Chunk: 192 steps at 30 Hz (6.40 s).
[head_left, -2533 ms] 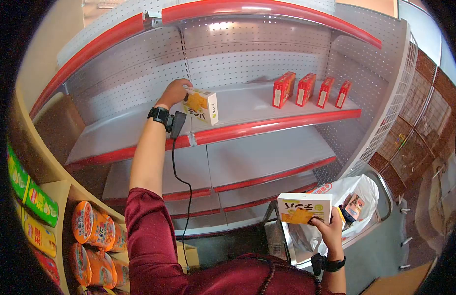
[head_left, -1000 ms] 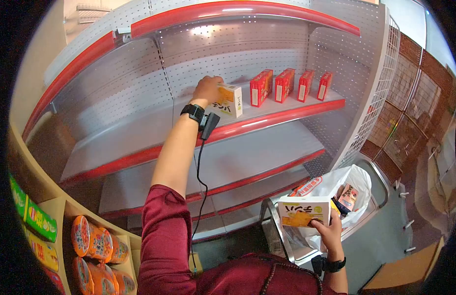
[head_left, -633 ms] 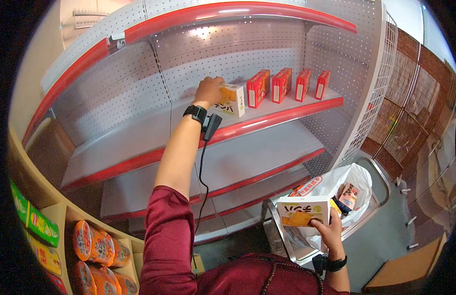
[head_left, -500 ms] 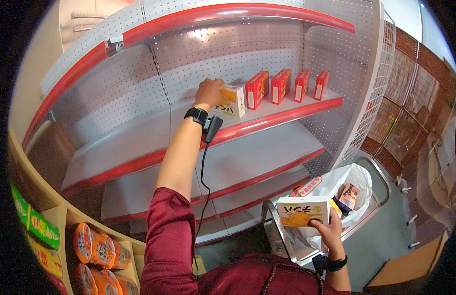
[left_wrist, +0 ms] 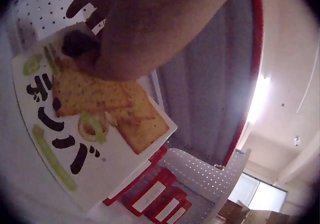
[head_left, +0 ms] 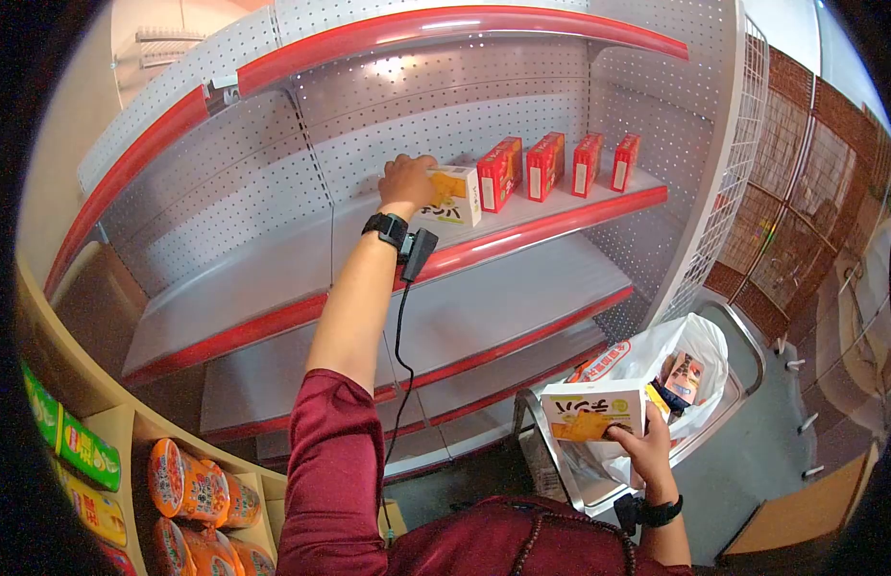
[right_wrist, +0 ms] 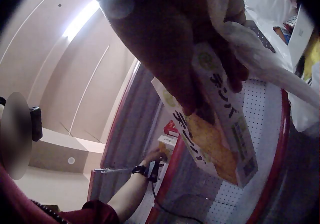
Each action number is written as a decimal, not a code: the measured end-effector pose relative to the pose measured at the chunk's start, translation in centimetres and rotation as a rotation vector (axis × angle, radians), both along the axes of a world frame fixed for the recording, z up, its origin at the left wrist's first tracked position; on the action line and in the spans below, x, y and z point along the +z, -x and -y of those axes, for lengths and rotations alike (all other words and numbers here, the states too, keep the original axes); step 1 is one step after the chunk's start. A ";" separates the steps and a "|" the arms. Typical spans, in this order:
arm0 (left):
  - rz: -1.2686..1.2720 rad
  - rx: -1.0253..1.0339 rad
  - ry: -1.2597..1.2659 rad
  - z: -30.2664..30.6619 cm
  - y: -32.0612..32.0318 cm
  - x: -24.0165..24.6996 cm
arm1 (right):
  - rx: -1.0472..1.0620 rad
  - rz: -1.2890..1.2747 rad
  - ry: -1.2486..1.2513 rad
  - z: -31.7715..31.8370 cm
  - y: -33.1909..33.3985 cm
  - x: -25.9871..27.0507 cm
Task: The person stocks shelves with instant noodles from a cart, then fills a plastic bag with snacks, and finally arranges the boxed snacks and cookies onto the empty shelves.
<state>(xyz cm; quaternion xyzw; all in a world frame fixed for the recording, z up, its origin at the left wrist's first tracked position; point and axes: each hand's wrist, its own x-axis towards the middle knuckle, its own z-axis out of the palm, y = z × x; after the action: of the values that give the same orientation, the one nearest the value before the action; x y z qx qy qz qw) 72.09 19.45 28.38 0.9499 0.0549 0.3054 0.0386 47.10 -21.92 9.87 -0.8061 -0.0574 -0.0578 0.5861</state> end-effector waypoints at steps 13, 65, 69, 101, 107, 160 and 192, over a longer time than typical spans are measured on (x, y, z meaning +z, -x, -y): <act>-0.168 0.166 0.014 2.5 3.3 1.9 | 0.017 0.017 -0.001 -0.2 0.2 1.1; -0.010 -0.921 0.134 8.6 14.9 -6.7 | 0.135 -0.072 -0.315 -4.1 -2.1 1.9; -0.114 -0.979 -0.058 10.2 18.5 -9.6 | 0.182 0.072 -0.115 -6.0 -2.3 2.4; -0.216 -0.401 -0.082 -9.6 11.5 3.6 | 0.248 -0.093 -0.229 -2.3 -1.1 -1.7; -0.257 -0.468 -0.022 -9.8 9.7 3.3 | 0.252 -0.095 -0.228 -2.1 -1.2 -1.9; -0.140 -0.748 0.675 12.6 21.2 -17.3 | -0.527 0.110 0.748 8.0 -5.2 -5.2; -0.266 -0.825 1.578 12.4 21.8 -18.4 | 0.108 0.248 0.036 -4.8 -4.4 -1.1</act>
<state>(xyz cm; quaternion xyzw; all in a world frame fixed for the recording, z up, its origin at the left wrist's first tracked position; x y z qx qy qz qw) 50.33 7.10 9.96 0.6187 -0.0926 0.0283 0.7796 51.49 -17.12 8.76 -0.7990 -0.1735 -0.1243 0.5622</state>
